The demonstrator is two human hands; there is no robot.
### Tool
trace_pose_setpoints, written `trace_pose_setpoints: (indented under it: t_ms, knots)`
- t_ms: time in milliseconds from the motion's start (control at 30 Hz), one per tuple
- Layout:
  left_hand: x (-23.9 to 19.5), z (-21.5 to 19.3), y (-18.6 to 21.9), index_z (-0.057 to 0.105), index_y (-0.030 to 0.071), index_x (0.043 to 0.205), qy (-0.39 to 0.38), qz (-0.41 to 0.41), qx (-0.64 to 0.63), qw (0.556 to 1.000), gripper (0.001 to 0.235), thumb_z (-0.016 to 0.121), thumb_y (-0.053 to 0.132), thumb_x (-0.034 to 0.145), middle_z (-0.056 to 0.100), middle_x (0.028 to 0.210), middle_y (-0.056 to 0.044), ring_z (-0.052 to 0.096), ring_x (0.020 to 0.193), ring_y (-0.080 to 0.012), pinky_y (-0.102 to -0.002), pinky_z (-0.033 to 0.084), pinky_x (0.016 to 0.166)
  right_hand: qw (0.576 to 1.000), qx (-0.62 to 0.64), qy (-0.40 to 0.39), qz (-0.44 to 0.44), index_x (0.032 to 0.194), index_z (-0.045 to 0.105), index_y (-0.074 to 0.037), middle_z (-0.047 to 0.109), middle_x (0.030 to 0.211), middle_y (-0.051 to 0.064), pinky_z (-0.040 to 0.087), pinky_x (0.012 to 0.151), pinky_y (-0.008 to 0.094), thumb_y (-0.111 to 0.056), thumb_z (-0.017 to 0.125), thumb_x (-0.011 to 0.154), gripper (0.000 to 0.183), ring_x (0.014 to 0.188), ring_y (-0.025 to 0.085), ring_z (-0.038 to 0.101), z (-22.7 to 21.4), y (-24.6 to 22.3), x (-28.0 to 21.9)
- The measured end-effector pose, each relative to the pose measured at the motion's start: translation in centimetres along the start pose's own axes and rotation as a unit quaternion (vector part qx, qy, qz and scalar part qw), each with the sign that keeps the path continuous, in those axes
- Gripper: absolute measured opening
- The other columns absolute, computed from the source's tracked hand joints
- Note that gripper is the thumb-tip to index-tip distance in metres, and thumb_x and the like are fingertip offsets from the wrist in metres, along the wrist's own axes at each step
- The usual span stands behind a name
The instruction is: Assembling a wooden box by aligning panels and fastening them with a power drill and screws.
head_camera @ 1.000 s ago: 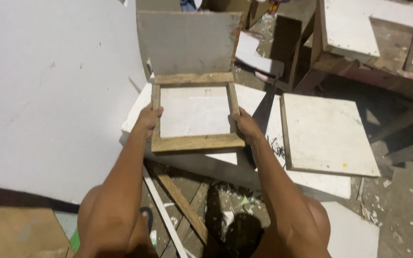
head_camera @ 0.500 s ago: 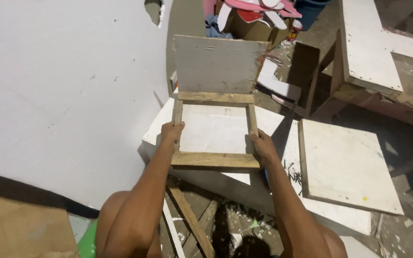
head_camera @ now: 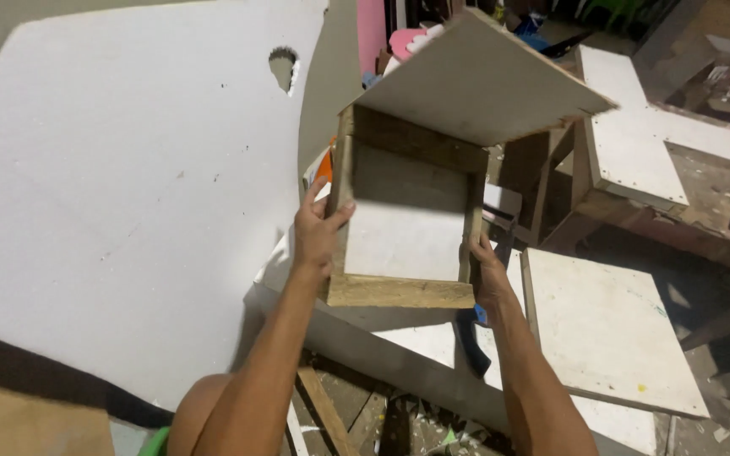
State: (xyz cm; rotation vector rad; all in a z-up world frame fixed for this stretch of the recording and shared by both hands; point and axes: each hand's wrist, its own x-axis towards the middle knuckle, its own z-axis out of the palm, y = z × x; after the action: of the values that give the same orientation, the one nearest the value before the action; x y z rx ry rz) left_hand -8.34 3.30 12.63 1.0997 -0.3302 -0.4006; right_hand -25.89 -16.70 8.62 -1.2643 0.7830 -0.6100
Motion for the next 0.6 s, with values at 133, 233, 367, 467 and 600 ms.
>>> trace_pose_setpoints:
  t_ms: [133, 233, 367, 467, 600]
  knots:
    - [-3.0, 3.0, 0.7, 0.049, 0.003, 0.152, 0.031, 0.136, 0.167, 0.976, 0.068, 0.074, 0.019, 0.090, 0.052, 0.143, -0.031, 0.049, 0.135, -0.0467, -0.053, 0.040, 0.112, 0.999, -0.019, -0.038, 0.023, 0.163, 0.023, -0.024, 0.008, 0.172, 0.018, 0.005, 0.126, 0.064, -0.054, 0.055, 0.095, 0.082, 0.157, 0.043, 0.002, 2.5, -3.8, -2.8]
    - [-5.3, 3.6, 1.2, 0.053, 0.003, 0.150, 0.062, 0.157, 0.235, 0.957, 0.064, 0.072, 0.023, 0.092, 0.054, 0.134, -0.029, 0.051, 0.128, -0.0490, -0.054, 0.041, 0.106, 0.999, -0.017, -0.037, 0.036, 0.162, 0.025, -0.027, 0.011, 0.172, 0.014, 0.005, 0.126, 0.061, -0.059, 0.056, 0.092, 0.083, 0.158, 0.039, 0.005, 3.2, -3.4, -3.3]
    - [-4.9, 2.9, 0.6, 0.053, 0.004, 0.150, 0.058, 0.187, 0.257, 0.946, 0.063, 0.071, 0.026, 0.093, 0.054, 0.131, -0.028, 0.051, 0.123, -0.0495, -0.054, 0.043, 0.102, 0.996, 0.080, -0.031, 0.017, 0.156, 0.042, -0.025, 0.033, 0.166, 0.013, 0.026, 0.123, 0.056, -0.045, 0.065, 0.088, 0.075, 0.152, 0.040, 0.031, 0.8, 2.0, 2.1]
    - [-4.3, 1.8, 0.2, 0.053, 0.010, 0.151, 0.038, 0.207, 0.248, 0.946, 0.065, 0.071, 0.031, 0.093, 0.055, 0.131, -0.022, 0.053, 0.124, -0.0437, -0.050, 0.044, 0.103, 0.993, 0.106, -0.039, -0.016, 0.151, 0.050, -0.024, 0.047, 0.155, 0.011, 0.039, 0.115, 0.054, -0.038, 0.068, 0.090, 0.066, 0.140, 0.037, 0.048, -6.1, 10.4, 11.8]
    - [-0.8, -0.5, -0.5, 0.050, 0.011, 0.154, -0.010, 0.237, 0.228, 0.944, 0.065, 0.072, 0.023, 0.094, 0.054, 0.135, -0.025, 0.051, 0.129, -0.0478, -0.055, 0.043, 0.106, 0.990, 0.130, -0.046, -0.017, 0.132, 0.068, -0.017, 0.069, 0.123, 0.014, 0.046, 0.101, 0.057, -0.024, 0.073, 0.080, 0.052, 0.114, 0.033, 0.065, -5.5, 8.7, 13.9]
